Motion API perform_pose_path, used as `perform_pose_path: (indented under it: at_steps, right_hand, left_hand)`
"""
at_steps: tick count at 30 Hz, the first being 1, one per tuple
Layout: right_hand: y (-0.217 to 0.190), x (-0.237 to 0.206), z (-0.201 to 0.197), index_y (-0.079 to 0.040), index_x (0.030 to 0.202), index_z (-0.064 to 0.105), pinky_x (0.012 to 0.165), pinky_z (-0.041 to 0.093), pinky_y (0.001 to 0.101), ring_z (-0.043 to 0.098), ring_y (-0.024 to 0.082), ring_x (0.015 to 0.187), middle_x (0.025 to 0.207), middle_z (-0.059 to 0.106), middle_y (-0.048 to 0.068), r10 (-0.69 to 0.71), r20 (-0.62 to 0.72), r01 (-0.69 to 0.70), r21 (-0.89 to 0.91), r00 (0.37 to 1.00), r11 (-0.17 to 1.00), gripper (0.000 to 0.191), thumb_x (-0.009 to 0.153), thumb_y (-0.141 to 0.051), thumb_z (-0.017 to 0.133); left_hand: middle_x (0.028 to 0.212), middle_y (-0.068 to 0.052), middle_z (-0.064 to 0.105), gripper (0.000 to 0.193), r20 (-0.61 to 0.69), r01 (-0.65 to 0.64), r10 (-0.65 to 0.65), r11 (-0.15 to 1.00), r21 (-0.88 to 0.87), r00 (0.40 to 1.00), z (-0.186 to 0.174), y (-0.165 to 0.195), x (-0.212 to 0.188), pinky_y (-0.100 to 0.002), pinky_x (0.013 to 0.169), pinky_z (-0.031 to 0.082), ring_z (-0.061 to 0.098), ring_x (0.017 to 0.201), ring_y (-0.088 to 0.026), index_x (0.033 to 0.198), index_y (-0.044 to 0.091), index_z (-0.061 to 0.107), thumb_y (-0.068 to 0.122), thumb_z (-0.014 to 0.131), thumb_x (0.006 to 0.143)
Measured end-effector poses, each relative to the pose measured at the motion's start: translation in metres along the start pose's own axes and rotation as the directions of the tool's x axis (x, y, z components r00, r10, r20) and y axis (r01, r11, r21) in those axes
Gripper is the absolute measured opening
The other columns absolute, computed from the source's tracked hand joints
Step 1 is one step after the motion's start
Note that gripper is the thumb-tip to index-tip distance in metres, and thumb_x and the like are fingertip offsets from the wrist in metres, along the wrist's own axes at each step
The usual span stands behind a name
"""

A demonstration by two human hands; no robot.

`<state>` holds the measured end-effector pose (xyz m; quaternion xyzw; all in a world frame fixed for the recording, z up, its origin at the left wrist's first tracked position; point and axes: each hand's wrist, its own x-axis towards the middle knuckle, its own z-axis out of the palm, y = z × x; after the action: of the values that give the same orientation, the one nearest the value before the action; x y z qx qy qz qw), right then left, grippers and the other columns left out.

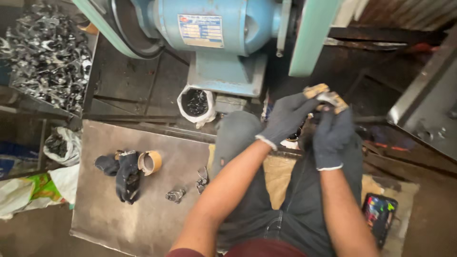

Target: The person sits on the floor and repeatedly presses small metal parts against a belt grinder to smooth their surfaces. They handle the parts with gloved hands, repositioning them frequently to grind different edges while sparks fly from the contact point.

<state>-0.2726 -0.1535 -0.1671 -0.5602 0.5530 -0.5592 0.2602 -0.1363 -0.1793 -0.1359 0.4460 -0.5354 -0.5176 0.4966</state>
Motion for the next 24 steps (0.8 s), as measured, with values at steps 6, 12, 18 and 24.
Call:
perform_pose_path:
  at_steps: [6, 12, 18, 24]
  right_hand:
    - [-0.01, 0.004, 0.023, 0.0, 0.121, 0.067, 0.075, 0.049, 0.0327, 0.061, 0.019, 0.086, 0.101, 0.068, 0.009, 0.284, 0.176, -0.315, 0.189, 0.943, 0.93, 0.022, 0.107, -0.014, 0.057]
    - [0.021, 0.045, 0.042, 0.001, 0.114, 0.066, 0.075, 0.051, 0.0286, 0.063, 0.011, 0.085, 0.096, 0.069, 0.006, 0.224, 0.308, -0.264, 0.094, 0.924, 0.96, 0.021, 0.103, -0.014, 0.057]
    - [0.033, 0.042, 0.034, 0.001, 0.111, 0.066, 0.076, 0.05, 0.0331, 0.062, 0.017, 0.084, 0.093, 0.069, 0.009, 0.368, 0.196, -0.388, 0.076, 0.909, 0.918, 0.019, 0.104, -0.015, 0.059]
    - [0.013, -0.001, 0.006, 0.002, 0.124, 0.065, 0.091, 0.053, 0.0334, 0.067, 0.018, 0.102, 0.112, 0.071, 0.01, 0.078, -0.055, -0.08, -0.041, 0.995, 0.996, 0.022, 0.109, -0.011, 0.058]
  left_hand:
    - [0.102, -0.015, 0.077, 0.039, -0.231, 0.348, -0.274, 0.848, 0.4, 0.934, -0.026, 0.02, -0.009, -0.032, 0.078, 0.053, 0.074, 0.089, -0.021, 0.121, 0.011, 0.074, 0.038, 0.065, 0.093]
    - [0.079, -0.025, 0.071, 0.045, -0.398, 0.583, -0.443, 0.723, 0.372, 0.803, -0.021, 0.006, 0.025, -0.042, 0.069, 0.05, 0.066, 0.07, -0.03, 0.092, 0.0, 0.073, 0.044, 0.065, 0.097]
    - [0.078, -0.022, 0.072, 0.045, -0.359, 0.447, -0.313, 0.803, 0.394, 0.879, -0.002, -0.01, 0.035, -0.038, 0.067, 0.051, 0.069, 0.068, -0.026, 0.085, -0.003, 0.072, 0.04, 0.066, 0.096]
    - [0.086, -0.021, 0.075, 0.039, -0.065, 0.293, -0.287, 0.949, 0.113, 0.956, 0.004, 0.011, 0.01, -0.039, 0.071, 0.055, 0.072, 0.082, -0.037, 0.102, -0.003, 0.073, 0.035, 0.065, 0.098]
